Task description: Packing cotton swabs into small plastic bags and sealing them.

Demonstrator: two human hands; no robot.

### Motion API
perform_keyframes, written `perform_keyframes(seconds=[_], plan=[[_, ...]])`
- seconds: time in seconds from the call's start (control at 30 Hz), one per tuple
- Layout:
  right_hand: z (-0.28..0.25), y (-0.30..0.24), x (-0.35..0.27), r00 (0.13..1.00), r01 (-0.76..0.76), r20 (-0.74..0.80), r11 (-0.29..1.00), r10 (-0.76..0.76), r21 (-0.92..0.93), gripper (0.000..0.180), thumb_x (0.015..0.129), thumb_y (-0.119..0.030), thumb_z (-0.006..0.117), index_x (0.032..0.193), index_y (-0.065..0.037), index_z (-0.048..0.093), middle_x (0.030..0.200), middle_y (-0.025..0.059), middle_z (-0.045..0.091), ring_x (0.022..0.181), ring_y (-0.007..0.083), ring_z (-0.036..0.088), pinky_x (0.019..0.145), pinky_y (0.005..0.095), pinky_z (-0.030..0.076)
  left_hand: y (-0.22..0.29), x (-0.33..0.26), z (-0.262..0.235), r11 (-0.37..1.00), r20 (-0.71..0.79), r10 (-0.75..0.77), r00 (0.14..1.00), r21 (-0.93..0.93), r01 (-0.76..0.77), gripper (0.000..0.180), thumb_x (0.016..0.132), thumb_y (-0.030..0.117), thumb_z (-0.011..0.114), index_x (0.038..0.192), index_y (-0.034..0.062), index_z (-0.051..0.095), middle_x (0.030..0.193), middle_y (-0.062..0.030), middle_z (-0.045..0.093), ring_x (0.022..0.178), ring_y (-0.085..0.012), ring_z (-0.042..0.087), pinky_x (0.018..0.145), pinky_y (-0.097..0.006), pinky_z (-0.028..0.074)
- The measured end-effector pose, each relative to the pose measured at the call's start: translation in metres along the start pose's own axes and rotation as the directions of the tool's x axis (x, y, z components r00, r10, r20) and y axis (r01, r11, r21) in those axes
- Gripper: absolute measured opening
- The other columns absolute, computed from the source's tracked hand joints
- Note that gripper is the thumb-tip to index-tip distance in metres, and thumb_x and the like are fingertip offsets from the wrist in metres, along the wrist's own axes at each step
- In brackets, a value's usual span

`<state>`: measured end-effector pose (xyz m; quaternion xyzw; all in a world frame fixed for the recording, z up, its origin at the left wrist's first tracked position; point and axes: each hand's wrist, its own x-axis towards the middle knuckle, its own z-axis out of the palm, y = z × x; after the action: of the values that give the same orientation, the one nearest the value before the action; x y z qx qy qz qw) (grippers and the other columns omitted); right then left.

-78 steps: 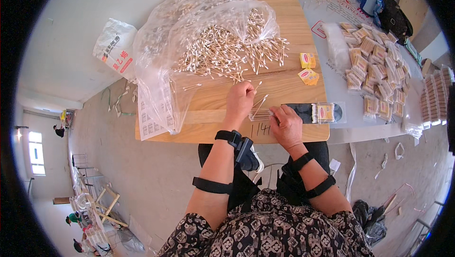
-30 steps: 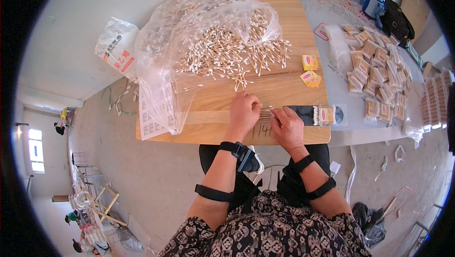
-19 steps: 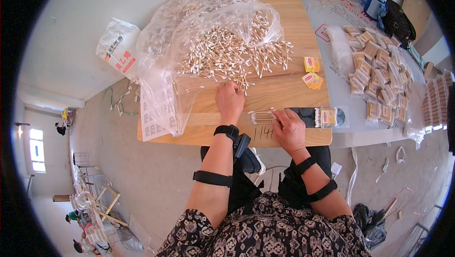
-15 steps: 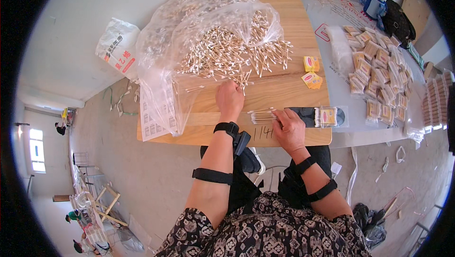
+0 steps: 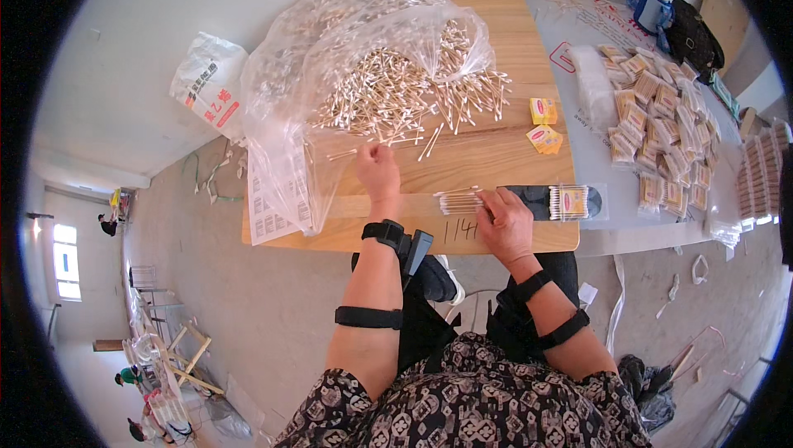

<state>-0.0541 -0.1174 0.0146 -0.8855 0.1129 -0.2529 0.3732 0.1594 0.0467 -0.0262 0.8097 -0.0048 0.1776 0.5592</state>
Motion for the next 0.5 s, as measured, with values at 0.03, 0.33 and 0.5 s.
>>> perform_keyframes(seconds=[0.03,0.33,0.5], plan=[[0.000,0.003,-0.001,1.000,-0.008,-0.001,1.000,0.008,0.000,0.023,0.077,-0.008,0.062,0.100,-0.009,0.066,0.080,0.0098,0.057,0.077,0.0309,0.061,0.067,0.0418,0.051,0.002,0.000,0.001,1.000,0.008,-0.003,1.000,-0.003,0.003,0.015,0.080,0.013,0.061,0.078,-0.0019,0.060,0.068,-0.0056,0.059,0.060,-0.0161,0.053,0.056,-0.033,0.044],[-0.001,0.008,-0.001,1.000,0.008,-0.022,1.000,-0.009,-0.030,0.021,0.076,-0.008,0.063,0.098,-0.008,0.065,0.081,0.0100,0.057,0.076,0.0313,0.060,0.066,0.0424,0.051,0.062,-0.031,-0.007,0.941,0.500,0.247,0.830,0.081,-0.329,0.003,0.081,0.006,0.061,0.080,0.0032,0.063,0.077,-0.0122,0.064,0.071,-0.0313,0.060,0.066,-0.038,0.048],[-0.002,0.008,-0.001,1.000,-0.021,0.009,1.000,0.021,-0.024,0.022,0.075,-0.008,0.063,0.097,-0.007,0.064,0.081,0.0102,0.057,0.077,0.0316,0.060,0.067,0.0427,0.051,0.067,-0.054,-0.007,0.751,0.720,0.380,0.581,0.127,-0.648,0.010,0.077,0.010,0.071,0.080,0.0032,0.063,0.076,-0.0110,0.060,0.074,-0.0274,0.060,0.066,-0.037,0.048]])
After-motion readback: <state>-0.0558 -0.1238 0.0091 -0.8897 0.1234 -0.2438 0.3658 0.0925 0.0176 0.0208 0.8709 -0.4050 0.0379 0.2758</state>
